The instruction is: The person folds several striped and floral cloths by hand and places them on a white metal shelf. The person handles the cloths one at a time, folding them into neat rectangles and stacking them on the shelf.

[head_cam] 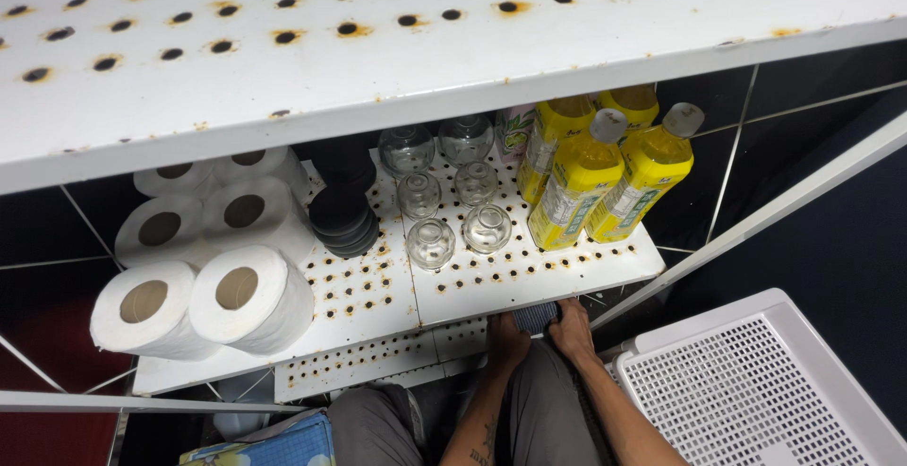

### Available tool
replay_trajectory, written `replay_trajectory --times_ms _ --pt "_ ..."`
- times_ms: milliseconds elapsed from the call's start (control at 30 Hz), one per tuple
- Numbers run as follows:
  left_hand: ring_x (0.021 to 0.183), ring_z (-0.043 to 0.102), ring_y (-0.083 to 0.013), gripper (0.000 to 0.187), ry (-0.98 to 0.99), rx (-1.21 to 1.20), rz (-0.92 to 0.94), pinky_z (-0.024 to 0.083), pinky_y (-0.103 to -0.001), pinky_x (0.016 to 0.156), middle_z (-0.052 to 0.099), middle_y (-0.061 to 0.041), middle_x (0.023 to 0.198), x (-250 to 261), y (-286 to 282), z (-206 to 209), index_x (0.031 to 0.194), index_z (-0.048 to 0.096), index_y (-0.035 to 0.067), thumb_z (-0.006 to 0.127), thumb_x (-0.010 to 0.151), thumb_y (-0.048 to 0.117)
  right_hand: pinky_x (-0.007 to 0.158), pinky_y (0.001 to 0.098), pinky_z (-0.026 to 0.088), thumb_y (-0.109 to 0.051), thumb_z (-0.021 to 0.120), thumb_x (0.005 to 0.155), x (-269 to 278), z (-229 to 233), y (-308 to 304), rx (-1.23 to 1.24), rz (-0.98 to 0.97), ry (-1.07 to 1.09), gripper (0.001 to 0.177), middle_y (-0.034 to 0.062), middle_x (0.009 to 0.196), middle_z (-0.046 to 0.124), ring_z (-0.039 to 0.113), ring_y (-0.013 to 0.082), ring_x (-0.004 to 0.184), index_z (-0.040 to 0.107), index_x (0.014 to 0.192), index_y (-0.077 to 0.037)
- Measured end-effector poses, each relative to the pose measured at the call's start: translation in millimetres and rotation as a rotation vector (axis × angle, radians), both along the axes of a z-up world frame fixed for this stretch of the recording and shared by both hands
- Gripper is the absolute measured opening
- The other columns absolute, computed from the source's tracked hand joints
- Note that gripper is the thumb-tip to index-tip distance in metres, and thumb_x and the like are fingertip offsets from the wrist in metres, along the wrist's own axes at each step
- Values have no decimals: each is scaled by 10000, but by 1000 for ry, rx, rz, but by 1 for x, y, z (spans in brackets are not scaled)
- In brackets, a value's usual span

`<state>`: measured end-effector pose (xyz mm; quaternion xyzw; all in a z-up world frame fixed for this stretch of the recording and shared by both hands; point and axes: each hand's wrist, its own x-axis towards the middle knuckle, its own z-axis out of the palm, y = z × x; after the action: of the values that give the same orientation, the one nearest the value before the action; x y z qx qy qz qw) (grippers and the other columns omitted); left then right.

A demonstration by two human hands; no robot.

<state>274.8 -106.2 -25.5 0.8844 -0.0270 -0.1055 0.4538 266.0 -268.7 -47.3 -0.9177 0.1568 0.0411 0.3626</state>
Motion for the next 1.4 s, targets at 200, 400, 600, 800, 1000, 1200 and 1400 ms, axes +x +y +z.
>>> replay_trajectory --times_ms 200,400,600,800,1000,1200,1400 --pt "1379 618 -599 864 44 -257 37 525 -665 1157 603 -375 1411 3 -7 12 1663 477 -29 673 831 89 1297 689 443 -68 613 983 -2 -13 -7 100 21 -59 666 320 1591 605 539 605 1504 624 1649 -47" --pt "1530 485 -590 952 -27 -330 53 452 -674 1255 499 -375 1629 5 -11 3 1763 362 2 648 857 57 1339 668 399 -69 601 1013 -7 -19 -11 115 25 -53 685 296 1654 580 498 567 1564 585 1698 -86" --pt "1359 634 -603 579 -147 -314 13 476 -716 1133 686 -401 1334 -1 0 14 1412 705 -76 754 905 201 1383 622 347 -177 666 1012 -7 -10 2 42 -101 -30 661 263 1812 410 403 491 1654 631 1664 -76" --pt "1407 593 -400 731 -137 -367 191 450 -485 1212 629 -202 1522 -57 57 -6 1560 525 114 755 874 222 1206 516 443 -163 731 948 -24 -22 71 -84 85 -570 326 206 1361 707 606 445 1295 790 1244 -41" --pt "1324 649 -338 537 -361 -275 495 479 -433 1178 728 -166 1430 -176 213 -3 1435 713 84 692 899 116 1146 400 542 -28 740 944 -88 27 243 447 620 -560 246 74 1208 843 747 256 1227 882 1114 -135" --pt "1350 710 -308 343 -367 14 885 499 -436 1189 784 -102 1400 -324 371 53 1359 785 139 683 1044 230 1078 485 526 -277 648 1068 -148 59 365 400 1201 -195 336 119 1365 835 699 342 1278 818 1296 -98" --pt "1620 447 -434 898 -119 177 994 316 -462 1373 541 -263 1704 -343 449 -9 1682 488 -1 854 876 148 1059 596 559 -233 695 910 -162 28 426 173 1251 32 899 152 1558 508 434 409 1428 394 1753 -146"
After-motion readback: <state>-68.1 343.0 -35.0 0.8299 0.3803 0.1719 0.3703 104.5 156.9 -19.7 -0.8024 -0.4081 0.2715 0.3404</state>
